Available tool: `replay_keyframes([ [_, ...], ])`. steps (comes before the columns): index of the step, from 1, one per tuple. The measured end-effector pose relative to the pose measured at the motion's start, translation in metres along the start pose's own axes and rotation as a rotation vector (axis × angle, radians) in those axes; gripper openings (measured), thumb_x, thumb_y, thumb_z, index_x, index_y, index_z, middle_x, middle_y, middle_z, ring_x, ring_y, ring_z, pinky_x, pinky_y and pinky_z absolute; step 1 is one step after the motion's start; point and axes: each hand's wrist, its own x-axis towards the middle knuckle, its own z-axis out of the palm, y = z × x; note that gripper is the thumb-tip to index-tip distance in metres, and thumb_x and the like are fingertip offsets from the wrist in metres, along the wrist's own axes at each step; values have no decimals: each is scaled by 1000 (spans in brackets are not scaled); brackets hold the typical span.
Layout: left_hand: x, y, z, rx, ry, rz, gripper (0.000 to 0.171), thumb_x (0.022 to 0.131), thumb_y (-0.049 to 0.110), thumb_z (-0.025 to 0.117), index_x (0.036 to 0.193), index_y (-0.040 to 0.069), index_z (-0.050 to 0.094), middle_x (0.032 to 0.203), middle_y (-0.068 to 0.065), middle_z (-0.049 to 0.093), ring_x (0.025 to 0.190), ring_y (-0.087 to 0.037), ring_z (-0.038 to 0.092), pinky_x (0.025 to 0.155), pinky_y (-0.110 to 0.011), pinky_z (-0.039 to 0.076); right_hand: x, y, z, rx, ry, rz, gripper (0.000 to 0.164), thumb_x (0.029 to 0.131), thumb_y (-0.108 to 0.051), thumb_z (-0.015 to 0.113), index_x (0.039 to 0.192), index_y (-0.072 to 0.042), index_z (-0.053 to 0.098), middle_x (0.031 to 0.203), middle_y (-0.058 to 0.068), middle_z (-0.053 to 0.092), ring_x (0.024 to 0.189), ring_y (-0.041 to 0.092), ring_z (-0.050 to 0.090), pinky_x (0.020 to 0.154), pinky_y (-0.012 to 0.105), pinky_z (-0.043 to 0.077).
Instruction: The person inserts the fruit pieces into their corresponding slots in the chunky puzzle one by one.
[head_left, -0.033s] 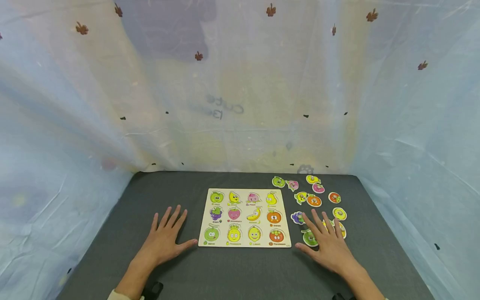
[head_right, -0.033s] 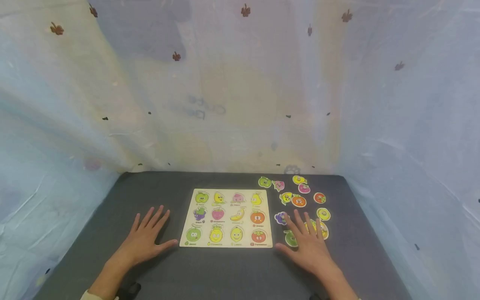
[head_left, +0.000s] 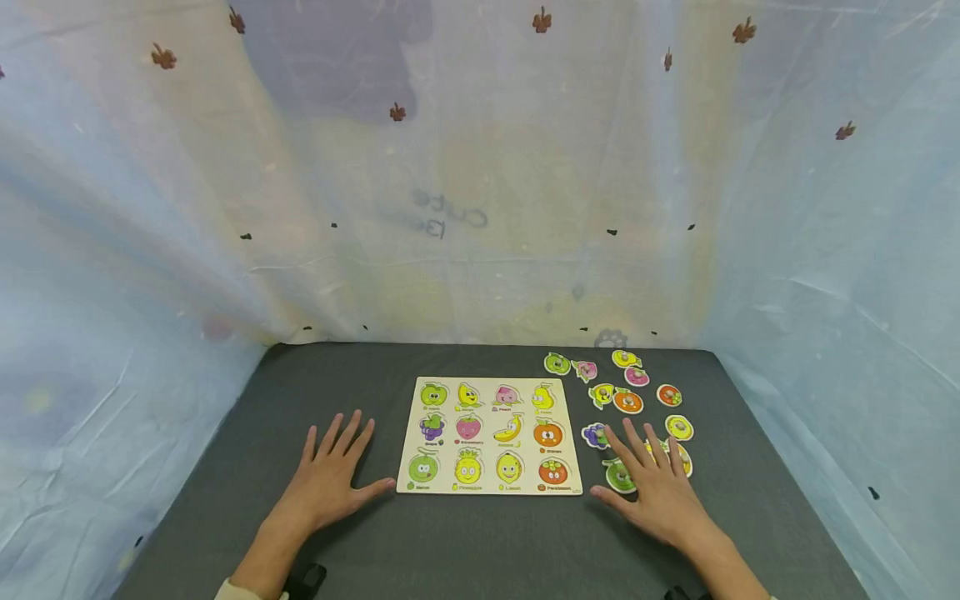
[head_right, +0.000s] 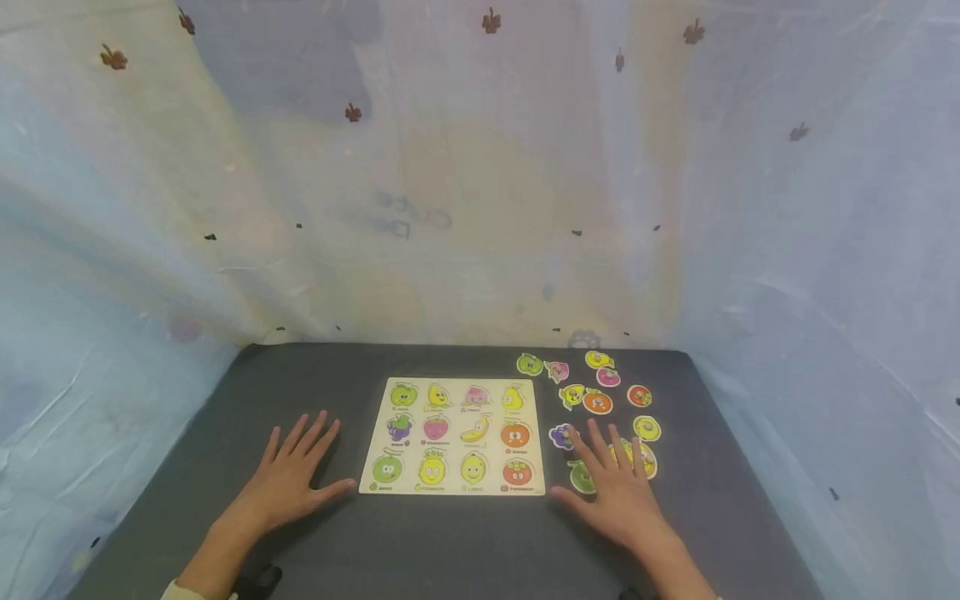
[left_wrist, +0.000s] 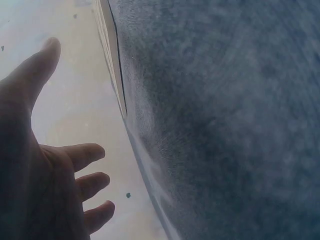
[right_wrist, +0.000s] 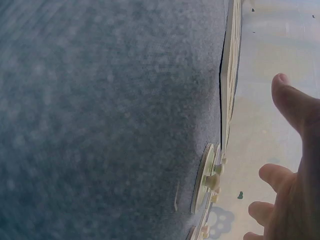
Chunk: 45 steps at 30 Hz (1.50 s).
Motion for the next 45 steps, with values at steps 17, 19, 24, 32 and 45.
replay_keyframes([
  [17,10,9,4,-6,-29,56,110,89,83,64,165,7,42,174,-20,31,160,-48,24,126,-74,15,11,-2,2,35,27,-31,97,92,-70,72,168,-21,40,176,19,27,161,52,18,127,72,5],
  [19,13,9,6,-3,-46,56,111,89,84,63,166,8,41,174,-19,30,161,-47,23,126,-74,14,13,-3,2,45,52,-53,96,91,-69,74,167,-21,41,175,19,28,160,52,20,127,73,6],
  [24,18,13,9,-8,-70,70,112,89,83,64,167,6,39,175,-20,28,161,-47,24,126,-74,14,20,-5,4,42,85,-88,95,92,-68,73,167,-19,42,174,20,30,158,54,24,126,75,5],
  [32,27,18,13,-40,-117,107,115,89,83,65,168,6,35,176,-18,26,162,-44,22,127,-72,13,36,-9,-4,26,22,-68,95,92,-66,74,166,-14,43,173,23,29,159,53,23,126,74,8],
  [45,40,25,19,-60,-185,147,120,88,83,65,171,7,26,178,-14,21,164,-36,20,132,-63,9,65,-6,1,33,59,-139,95,95,-66,70,167,-12,41,172,25,30,159,54,21,127,74,9],
])
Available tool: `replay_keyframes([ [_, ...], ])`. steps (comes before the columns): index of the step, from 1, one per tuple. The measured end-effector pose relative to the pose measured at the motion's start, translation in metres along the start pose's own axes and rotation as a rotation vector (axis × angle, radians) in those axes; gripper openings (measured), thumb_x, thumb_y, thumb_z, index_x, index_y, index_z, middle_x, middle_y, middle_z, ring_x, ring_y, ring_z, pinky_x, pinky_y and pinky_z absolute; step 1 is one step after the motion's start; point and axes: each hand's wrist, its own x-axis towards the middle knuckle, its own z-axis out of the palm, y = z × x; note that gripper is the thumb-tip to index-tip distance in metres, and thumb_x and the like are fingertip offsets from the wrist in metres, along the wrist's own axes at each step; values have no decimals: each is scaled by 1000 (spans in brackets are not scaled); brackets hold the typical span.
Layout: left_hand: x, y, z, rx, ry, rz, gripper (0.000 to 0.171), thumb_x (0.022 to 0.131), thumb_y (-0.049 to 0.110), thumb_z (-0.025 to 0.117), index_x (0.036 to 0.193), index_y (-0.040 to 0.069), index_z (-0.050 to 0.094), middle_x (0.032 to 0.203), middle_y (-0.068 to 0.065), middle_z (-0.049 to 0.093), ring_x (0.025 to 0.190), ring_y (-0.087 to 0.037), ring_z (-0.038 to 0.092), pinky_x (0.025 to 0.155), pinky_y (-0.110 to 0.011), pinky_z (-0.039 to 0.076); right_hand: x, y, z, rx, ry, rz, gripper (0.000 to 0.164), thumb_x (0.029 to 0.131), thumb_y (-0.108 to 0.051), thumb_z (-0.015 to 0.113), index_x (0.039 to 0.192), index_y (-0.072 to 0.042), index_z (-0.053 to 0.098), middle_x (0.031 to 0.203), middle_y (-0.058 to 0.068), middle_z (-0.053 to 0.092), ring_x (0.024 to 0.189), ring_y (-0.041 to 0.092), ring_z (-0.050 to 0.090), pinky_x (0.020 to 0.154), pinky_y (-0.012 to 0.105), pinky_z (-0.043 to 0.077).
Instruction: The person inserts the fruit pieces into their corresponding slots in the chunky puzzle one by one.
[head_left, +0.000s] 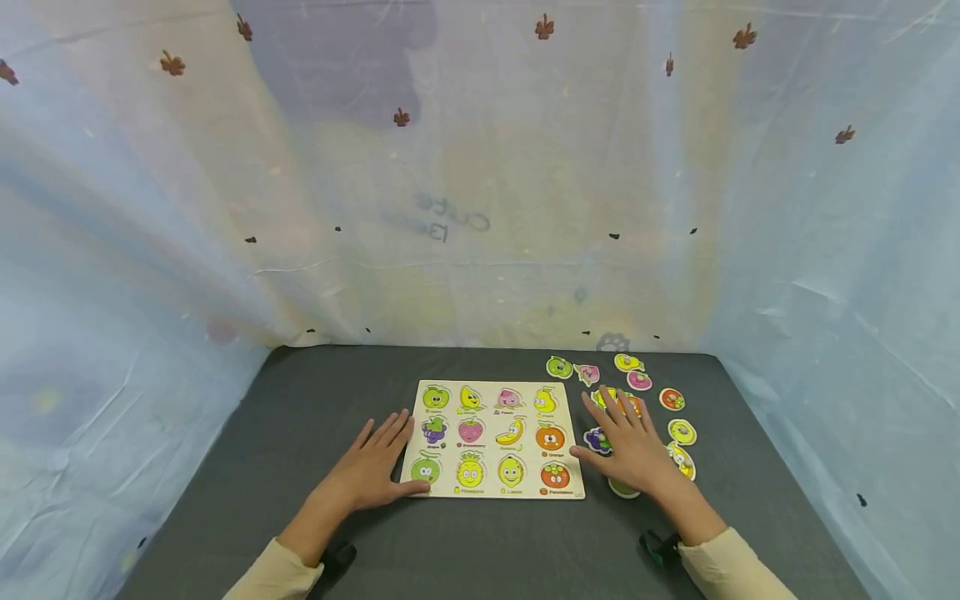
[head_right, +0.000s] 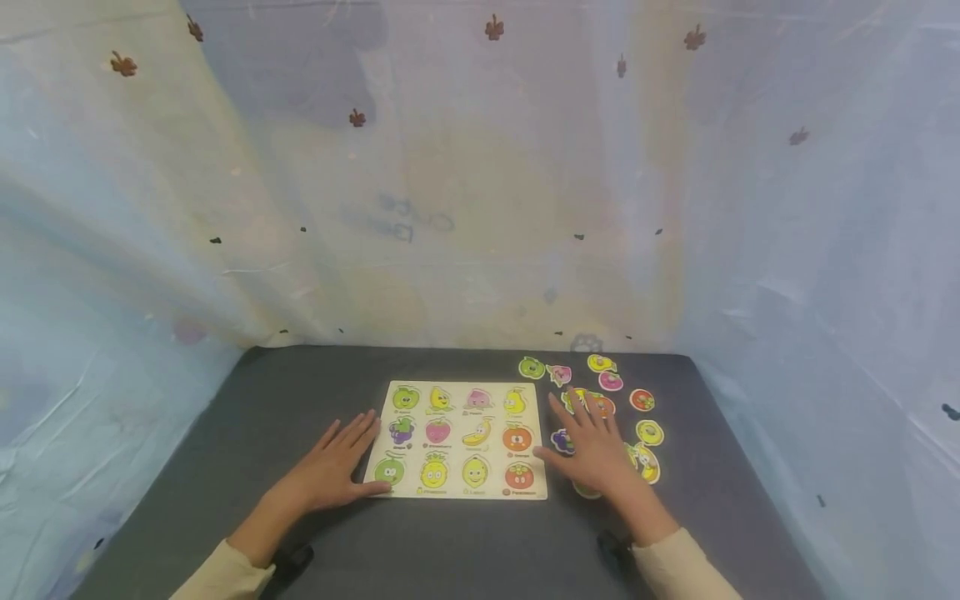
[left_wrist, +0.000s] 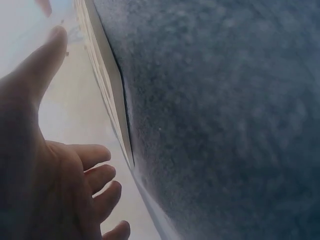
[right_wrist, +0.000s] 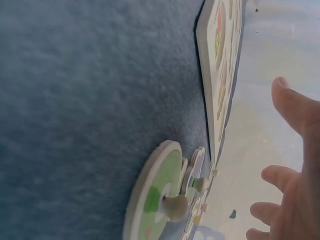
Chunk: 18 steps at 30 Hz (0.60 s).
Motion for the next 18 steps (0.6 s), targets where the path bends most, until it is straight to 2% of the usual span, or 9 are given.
replay_keyframes([
  [8,6,5,0,-31,-64,-13,127,84,86,67,172,7,21,179,-12,17,166,-33,17,133,-58,8,20,4,-1,-39,-71,22,95,95,-65,71,168,-13,39,174,23,28,160,51,19,127,74,12],
  [18,11,8,-2,-41,-113,1,134,81,82,75,171,2,18,179,-17,15,165,-34,17,133,-57,13,44,10,6,-13,-93,30,97,95,-67,71,168,-13,38,172,26,31,161,51,18,127,73,14],
])
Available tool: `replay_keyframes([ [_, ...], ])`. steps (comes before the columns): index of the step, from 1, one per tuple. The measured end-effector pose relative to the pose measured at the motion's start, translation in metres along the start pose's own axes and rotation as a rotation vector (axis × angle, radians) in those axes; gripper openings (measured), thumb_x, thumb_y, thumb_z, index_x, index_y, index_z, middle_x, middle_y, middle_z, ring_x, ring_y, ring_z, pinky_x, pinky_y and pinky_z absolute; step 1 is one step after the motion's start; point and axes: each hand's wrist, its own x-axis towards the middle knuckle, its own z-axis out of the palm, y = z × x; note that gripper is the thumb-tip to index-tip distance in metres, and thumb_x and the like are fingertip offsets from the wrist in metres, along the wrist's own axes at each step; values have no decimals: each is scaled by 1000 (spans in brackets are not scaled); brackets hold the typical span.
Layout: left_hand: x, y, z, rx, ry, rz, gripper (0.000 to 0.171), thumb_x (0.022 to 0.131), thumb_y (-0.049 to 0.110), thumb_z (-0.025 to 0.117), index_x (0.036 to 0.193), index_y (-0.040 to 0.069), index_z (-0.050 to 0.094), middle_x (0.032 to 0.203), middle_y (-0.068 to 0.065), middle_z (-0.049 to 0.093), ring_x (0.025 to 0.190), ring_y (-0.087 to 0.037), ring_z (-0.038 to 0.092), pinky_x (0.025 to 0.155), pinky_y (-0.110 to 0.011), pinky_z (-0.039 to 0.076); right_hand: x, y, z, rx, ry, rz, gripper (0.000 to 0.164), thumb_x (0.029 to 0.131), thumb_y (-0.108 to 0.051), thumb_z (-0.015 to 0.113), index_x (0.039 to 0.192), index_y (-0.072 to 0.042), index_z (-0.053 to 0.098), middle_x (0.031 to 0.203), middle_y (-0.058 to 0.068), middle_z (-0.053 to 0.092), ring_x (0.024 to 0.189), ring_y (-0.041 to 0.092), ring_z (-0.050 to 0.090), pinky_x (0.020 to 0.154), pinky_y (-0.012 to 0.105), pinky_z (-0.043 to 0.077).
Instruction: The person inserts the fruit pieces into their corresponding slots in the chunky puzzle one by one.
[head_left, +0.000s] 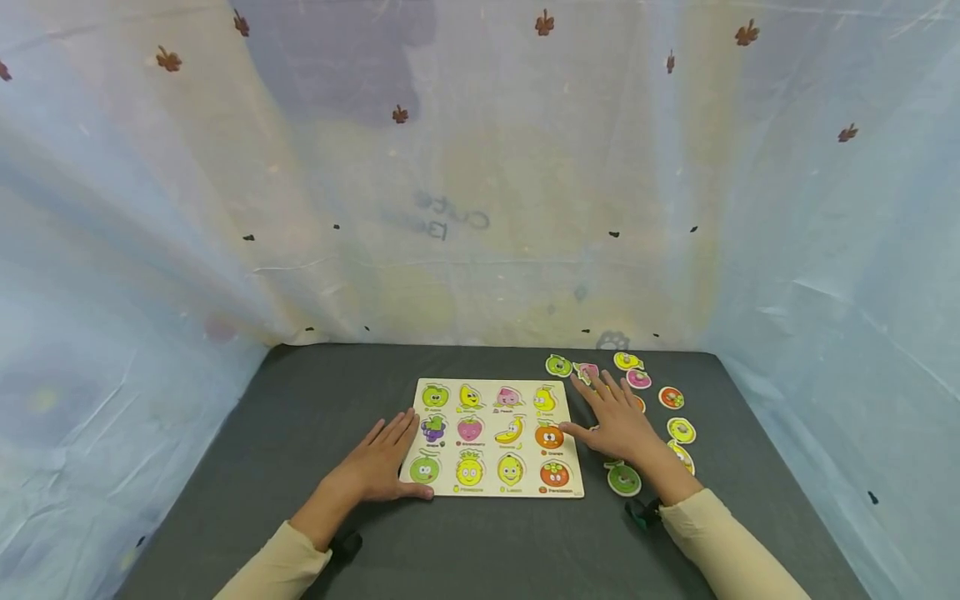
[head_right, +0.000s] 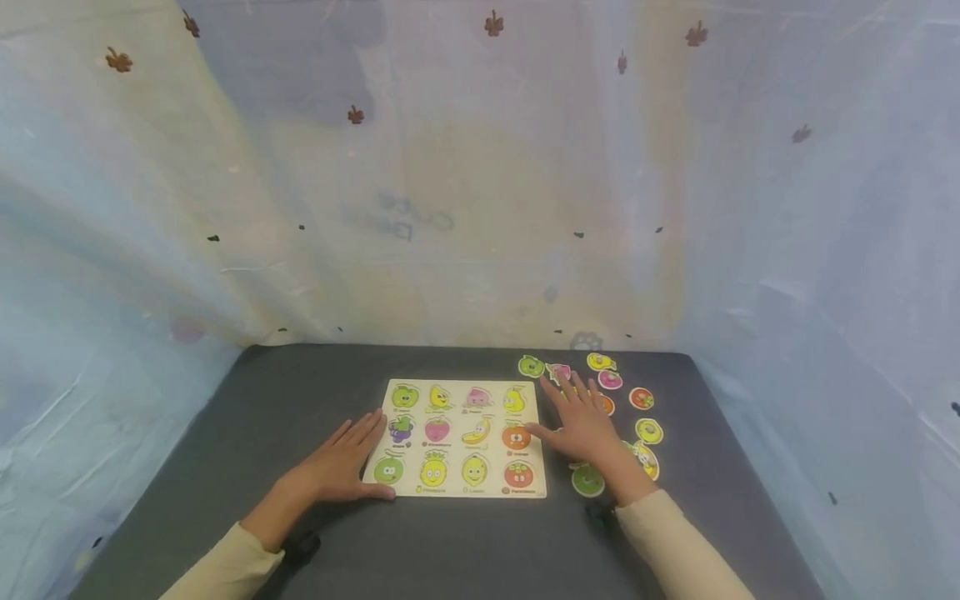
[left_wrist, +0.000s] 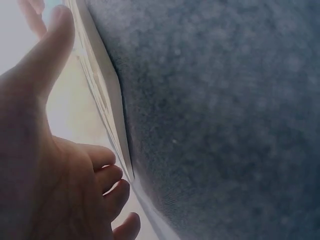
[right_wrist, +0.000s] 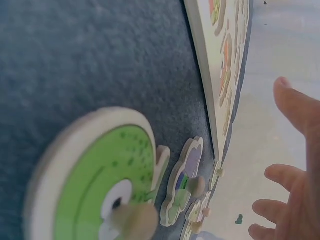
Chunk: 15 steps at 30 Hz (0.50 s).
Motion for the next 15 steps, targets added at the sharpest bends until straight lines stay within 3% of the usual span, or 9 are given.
replay_keyframes([
  [7,2,1,-4,3,-37,2,135,80,79,79,171,0,17,179,-19,15,165,-36,16,133,-57,13,13,2,0,16,-34,11,94,97,-63,70,168,-10,38,173,26,29,161,52,17,128,70,12],
  [15,0,5,-6,2,-30,0,134,79,75,82,170,-2,20,178,-19,18,165,-35,19,132,-56,18,33,8,3,72,-29,3,91,99,-55,72,166,-4,38,171,29,30,158,53,24,128,71,16],
])
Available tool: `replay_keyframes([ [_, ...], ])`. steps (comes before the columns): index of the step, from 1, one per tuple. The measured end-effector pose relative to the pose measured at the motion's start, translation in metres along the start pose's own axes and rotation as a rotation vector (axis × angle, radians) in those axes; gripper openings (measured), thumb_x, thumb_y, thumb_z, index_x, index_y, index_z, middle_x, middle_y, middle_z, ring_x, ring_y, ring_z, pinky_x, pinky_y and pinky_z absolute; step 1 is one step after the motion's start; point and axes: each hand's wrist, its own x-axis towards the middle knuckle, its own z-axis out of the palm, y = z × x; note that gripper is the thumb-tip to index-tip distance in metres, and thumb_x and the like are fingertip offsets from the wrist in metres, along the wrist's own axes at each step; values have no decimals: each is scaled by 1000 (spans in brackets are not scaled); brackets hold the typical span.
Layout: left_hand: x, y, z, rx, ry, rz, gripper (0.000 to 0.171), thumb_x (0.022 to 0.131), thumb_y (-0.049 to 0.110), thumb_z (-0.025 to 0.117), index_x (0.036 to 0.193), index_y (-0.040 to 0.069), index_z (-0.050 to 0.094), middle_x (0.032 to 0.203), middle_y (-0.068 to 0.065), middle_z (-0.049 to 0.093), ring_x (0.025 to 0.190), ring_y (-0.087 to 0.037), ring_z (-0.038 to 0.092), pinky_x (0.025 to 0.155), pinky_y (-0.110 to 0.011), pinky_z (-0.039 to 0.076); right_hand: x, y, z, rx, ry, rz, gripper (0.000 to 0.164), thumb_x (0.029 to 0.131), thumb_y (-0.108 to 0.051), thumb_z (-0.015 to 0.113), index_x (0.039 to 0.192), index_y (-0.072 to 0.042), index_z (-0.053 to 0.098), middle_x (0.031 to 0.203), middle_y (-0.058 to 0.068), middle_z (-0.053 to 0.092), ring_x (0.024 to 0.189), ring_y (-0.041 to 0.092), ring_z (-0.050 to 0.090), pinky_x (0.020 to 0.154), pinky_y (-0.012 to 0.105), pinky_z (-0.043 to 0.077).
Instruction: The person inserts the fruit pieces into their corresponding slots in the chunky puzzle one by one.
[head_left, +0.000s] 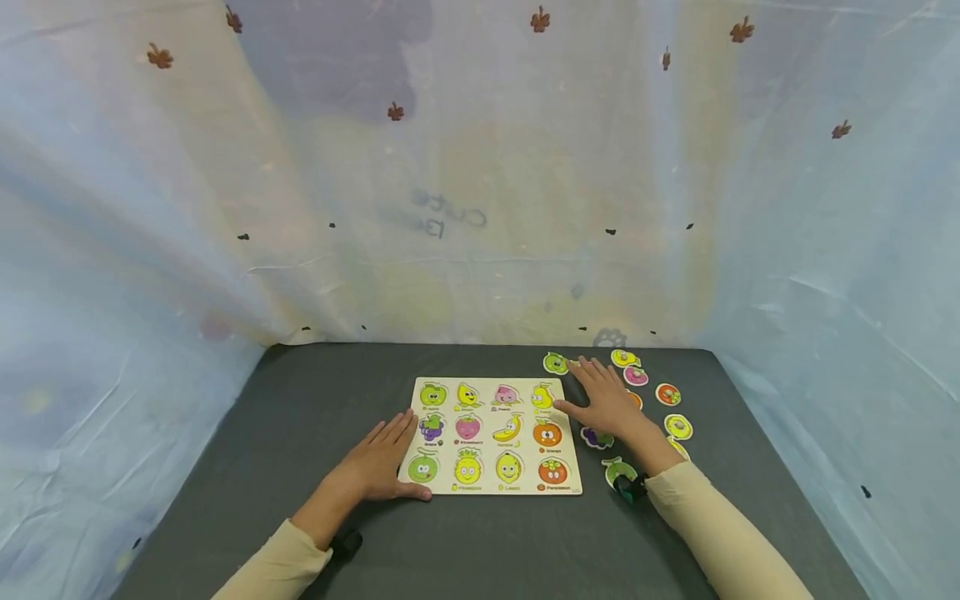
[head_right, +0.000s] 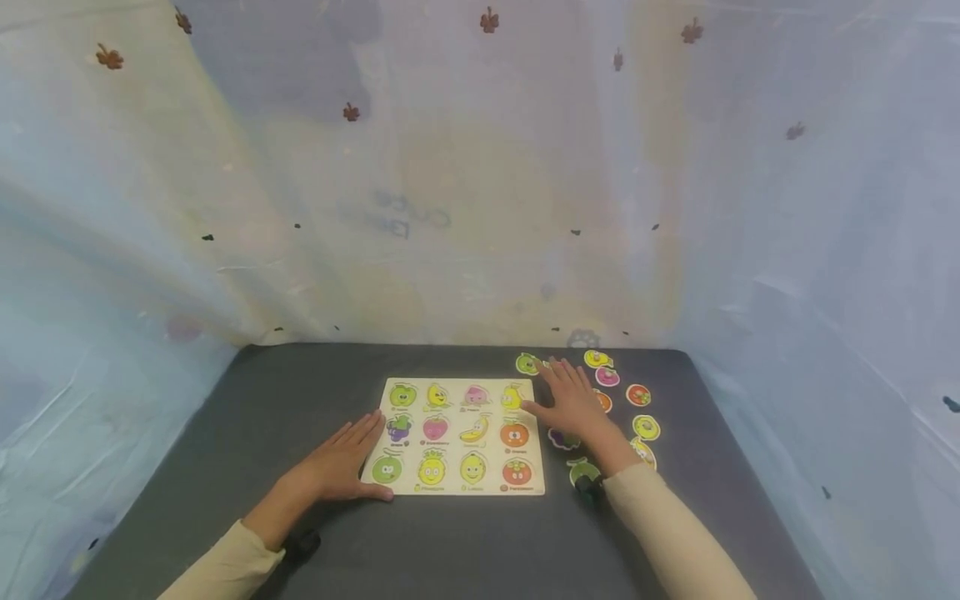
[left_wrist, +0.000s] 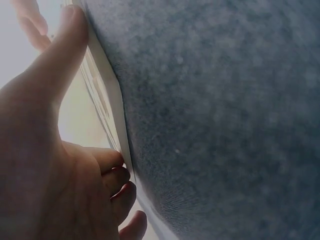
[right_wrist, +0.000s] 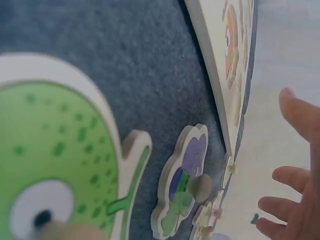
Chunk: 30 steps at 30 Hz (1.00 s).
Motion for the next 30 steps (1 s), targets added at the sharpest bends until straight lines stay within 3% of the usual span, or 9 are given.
replay_keyframes([
  [10,4,0,3,17,15,-14,134,78,70,87,169,-4,22,177,-21,21,164,-36,23,132,-55,19,29,11,5,107,9,26,78,103,-40,74,161,1,44,165,30,41,150,53,40,121,70,34],
  [17,5,4,2,13,7,-18,133,78,66,89,168,-5,23,176,-23,22,163,-38,24,132,-55,20,45,18,7,195,78,39,64,102,-25,77,152,6,54,150,32,56,123,49,65,104,63,53],
  [22,6,5,2,21,-7,-26,133,78,67,89,168,-6,23,176,-24,22,163,-38,24,132,-54,21,52,20,9,252,89,120,57,102,-23,76,150,3,58,149,30,56,123,48,65,102,62,55],
  [30,5,6,1,24,-9,-34,134,76,68,89,167,-6,25,175,-24,23,163,-38,24,132,-54,22,60,22,13,303,104,134,39,104,-17,73,137,4,67,140,27,62,125,48,65,103,61,55],
])
